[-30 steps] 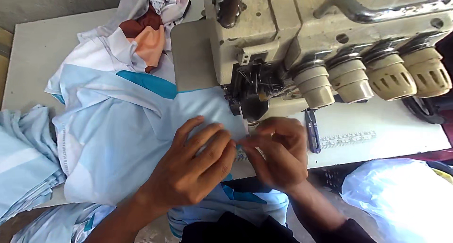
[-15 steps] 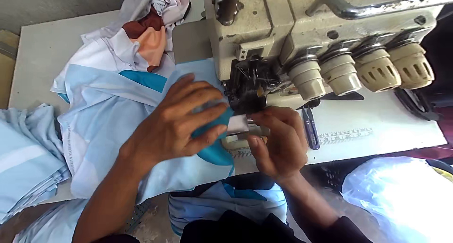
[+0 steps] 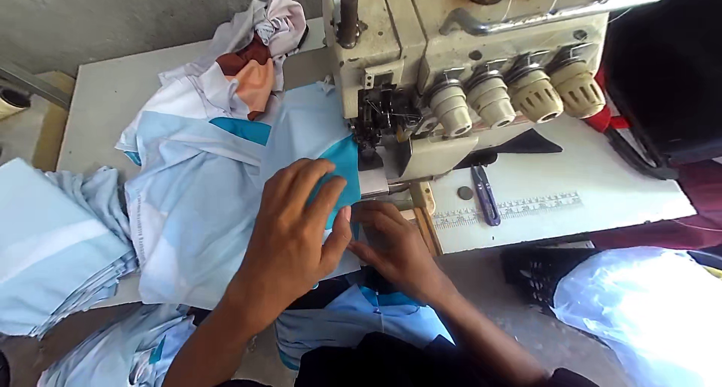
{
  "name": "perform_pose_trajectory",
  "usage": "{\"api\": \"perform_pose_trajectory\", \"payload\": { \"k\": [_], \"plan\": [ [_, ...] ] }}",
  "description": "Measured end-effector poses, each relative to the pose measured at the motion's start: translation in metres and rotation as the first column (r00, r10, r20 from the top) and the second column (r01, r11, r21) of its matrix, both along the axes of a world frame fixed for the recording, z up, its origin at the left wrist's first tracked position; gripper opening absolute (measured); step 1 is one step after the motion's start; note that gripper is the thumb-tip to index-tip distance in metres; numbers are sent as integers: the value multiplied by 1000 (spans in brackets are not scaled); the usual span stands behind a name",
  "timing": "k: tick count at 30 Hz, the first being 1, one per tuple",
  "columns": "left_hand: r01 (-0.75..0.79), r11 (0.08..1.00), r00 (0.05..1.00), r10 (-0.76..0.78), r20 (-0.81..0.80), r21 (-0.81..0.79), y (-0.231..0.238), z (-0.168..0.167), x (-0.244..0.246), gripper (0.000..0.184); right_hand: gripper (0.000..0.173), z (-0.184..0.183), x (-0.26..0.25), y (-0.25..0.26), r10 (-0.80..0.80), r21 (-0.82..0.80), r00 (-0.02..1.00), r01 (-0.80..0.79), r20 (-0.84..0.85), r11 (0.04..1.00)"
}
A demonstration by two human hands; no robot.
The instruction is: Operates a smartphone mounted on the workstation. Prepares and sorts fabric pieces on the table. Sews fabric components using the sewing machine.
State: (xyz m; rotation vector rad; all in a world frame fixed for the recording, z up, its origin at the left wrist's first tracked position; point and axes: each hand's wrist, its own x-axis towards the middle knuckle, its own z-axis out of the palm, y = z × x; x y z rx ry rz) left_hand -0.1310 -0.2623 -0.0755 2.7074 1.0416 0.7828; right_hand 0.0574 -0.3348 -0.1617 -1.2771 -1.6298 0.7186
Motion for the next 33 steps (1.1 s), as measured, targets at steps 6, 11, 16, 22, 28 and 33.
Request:
{"api": "perform_pose_trajectory", "payload": {
  "k": [6,11,16,22,28,33],
  "plan": [
    [-53,997,997,50,-60,-63,7,-2,6,44,26,-6,0,4,1,-10,986,-3,-168,1000],
    [-76,994,997,76,2,-84,35,1,14,39,38,-5,-6,0,-122,-27,979,120,-166,992],
    [-180,983,984,181,9,-28,55,11,27,37,29,-5,-6,1,-126,18,915,144,-383,989],
    [-192,981,981,192,-12,-13,65,13,28,42,24,-6,-1,1,-153,68,904,195,-400,978],
    [-118,983,976,89,198,141,51,15,15,38,26,-11,-9,-2,-344,294,920,386,-188,874],
    [228,968,925,-250,288,106,26,-1,-17,9,33,-5,-24,0,-229,53,963,238,-143,970]
  ]
}}
